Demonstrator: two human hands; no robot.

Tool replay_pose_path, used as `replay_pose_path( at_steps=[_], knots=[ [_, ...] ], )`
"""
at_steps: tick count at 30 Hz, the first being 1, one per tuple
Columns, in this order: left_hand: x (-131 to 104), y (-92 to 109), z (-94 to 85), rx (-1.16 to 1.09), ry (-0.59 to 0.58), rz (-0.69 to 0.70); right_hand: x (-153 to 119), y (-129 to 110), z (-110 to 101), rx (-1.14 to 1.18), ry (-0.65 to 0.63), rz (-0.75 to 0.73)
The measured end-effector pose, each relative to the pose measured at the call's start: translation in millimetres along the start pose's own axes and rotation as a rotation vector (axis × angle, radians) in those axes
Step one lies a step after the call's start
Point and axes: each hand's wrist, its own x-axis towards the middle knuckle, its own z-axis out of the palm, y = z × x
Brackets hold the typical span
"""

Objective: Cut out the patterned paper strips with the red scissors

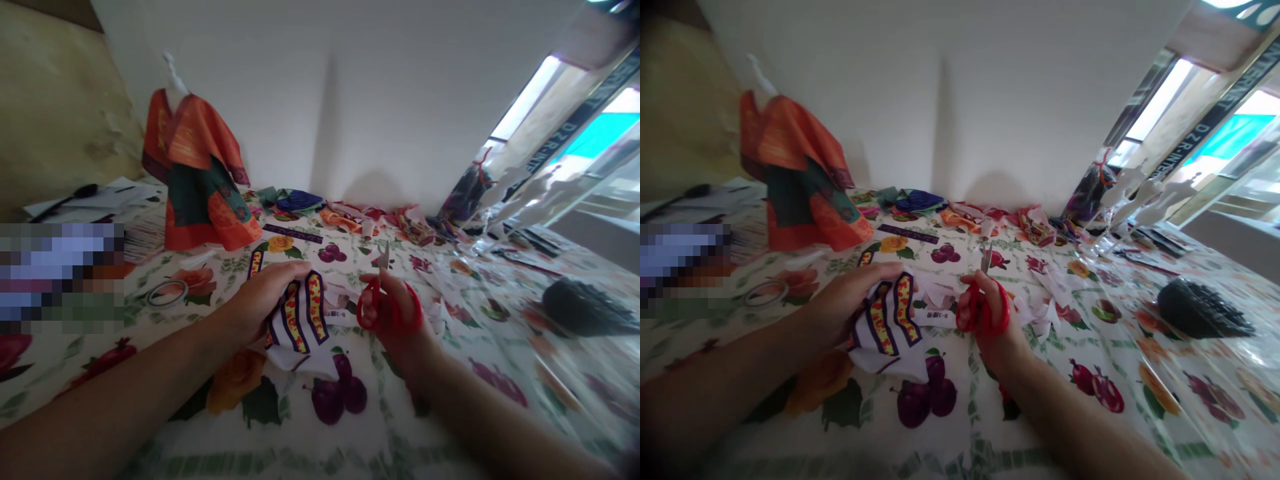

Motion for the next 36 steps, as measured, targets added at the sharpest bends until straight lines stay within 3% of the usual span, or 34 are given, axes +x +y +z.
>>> replay_pose_path(
  at_steps=[5, 10, 15, 19, 22, 24, 29, 36],
  knots=[
    [1, 2, -3.8, 0.06, -0.126, 0.023, 6, 0, -2, 0.079, 0.062, 0.032],
    [1, -2, -6.3, 0.137, -0.198, 0.045, 7, 7, -2, 0.007, 0.077, -0.107],
    [-7, -5, -3.2, 0.223, -0.218, 0.007, -6, 6, 0, -0.199, -0.115, -0.188],
    [-12, -4, -2.3, 0.429, -0.238, 0.052, -16, -1, 3, -0.232, -0.324, -0.132],
    [-14, -5, -2.9, 0.58, -0.367, 0.092, -16, 1, 4, -0.199, -0.42, -0.075],
    [-15, -8, -3.0, 0.611, -0.428, 0.088, -16, 4, 3, -0.184, -0.448, -0.083],
    [-14, -15, -3.6, 0.574, -0.347, 0.136, -19, 2, 6, -0.242, -0.415, -0.111],
    [-7, -12, -4.5, 0.583, -0.397, 0.194, -23, -9, 11, -0.362, -0.455, -0.088]
  ],
)
